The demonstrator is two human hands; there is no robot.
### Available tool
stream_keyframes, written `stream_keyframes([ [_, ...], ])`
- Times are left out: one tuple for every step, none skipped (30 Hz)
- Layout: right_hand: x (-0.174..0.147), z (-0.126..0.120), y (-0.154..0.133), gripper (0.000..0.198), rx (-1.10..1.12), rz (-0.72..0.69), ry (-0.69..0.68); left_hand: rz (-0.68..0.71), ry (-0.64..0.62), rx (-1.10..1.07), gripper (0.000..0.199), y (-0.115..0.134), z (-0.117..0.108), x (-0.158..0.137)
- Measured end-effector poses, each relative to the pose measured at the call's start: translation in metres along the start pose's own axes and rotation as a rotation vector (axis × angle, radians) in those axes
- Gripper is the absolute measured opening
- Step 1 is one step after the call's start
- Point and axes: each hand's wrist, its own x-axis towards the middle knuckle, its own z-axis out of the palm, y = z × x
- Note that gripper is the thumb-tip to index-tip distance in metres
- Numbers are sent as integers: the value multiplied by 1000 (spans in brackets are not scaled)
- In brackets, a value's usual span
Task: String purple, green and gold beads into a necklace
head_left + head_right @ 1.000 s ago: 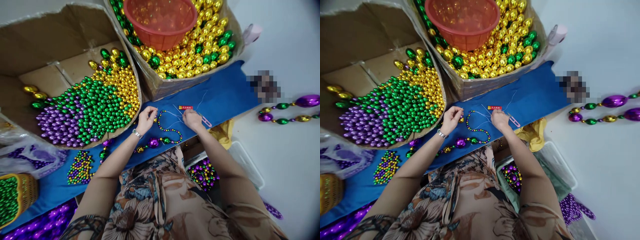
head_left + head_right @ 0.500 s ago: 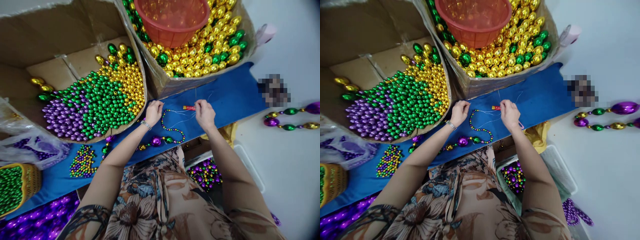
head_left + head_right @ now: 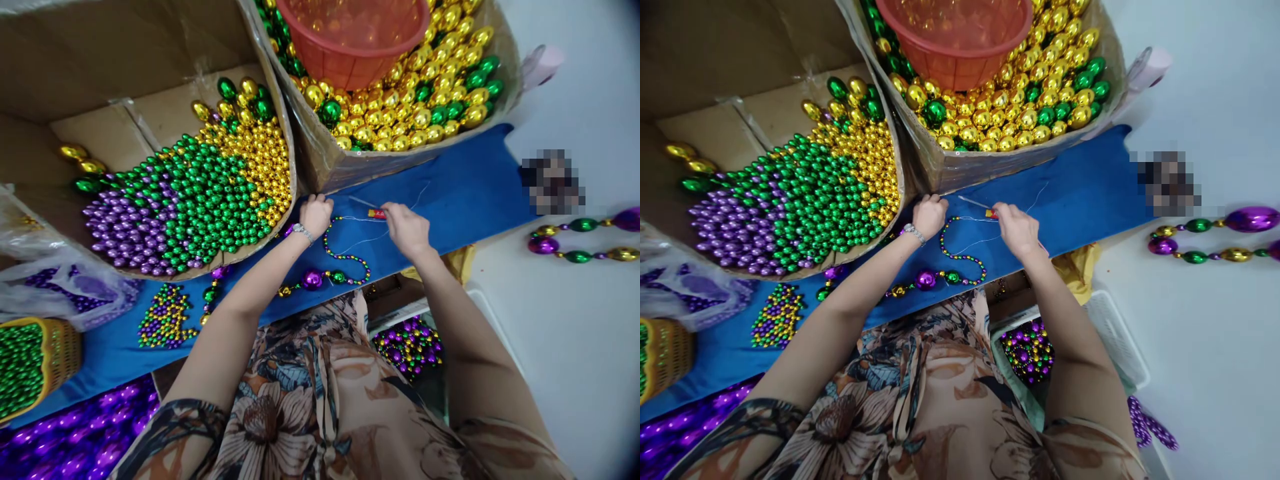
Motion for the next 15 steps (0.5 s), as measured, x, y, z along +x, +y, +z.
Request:
stream_keyframes([
  [-2, 6, -3, 39, -71, -3, -75, 3, -15, 13, 13, 3, -3, -1],
  [-4, 12, -5, 38, -126, -2, -140, 9, -28, 29, 13, 6, -5, -3],
  [-5, 17, -8, 38, -164, 0, -193, 20, -34, 46, 14, 8, -8, -5],
  [-6, 22, -11, 38, -187, 3, -231, 33, -31, 58, 15, 10, -12, -7],
  [-7, 25, -13, 39, -201, 7, -256, 46, -19, 62, 16, 11, -15, -10],
  [-6, 27, -15, 39, -210, 10, -271, 60, -1, 58, 17, 11, -19, -13],
  [-6, 29, -17, 39, -216, 11, -280, 72, 19, 44, 18, 11, -22, -16],
  [-6, 29, -18, 40, -220, 13, -285, 81, 38, 22, 19, 10, -26, -18],
  [-5, 30, -19, 40, -222, 15, -287, 85, 53, -4, 20, 8, -30, -21],
  [-5, 30, -19, 40, -222, 18, -287, 82, 65, -31, 22, 7, -34, -24],
  [-5, 30, -19, 40, -221, 22, -287, 74, 73, -59, 22, 6, -38, -27],
  [-5, 30, -19, 40, -220, 25, -286, 63, 77, -84, 22, 5, -42, -30],
  [-5, 30, -19, 40, -218, 26, -284, 51, 79, -108, 22, 5, -45, -33],
  [-5, 30, -18, 40, -215, 27, -282, 44, 80, -128, 22, 5, -47, -37],
  [-6, 30, -18, 40, -211, 30, -280, 41, 79, -145, 22, 6, -50, -40],
])
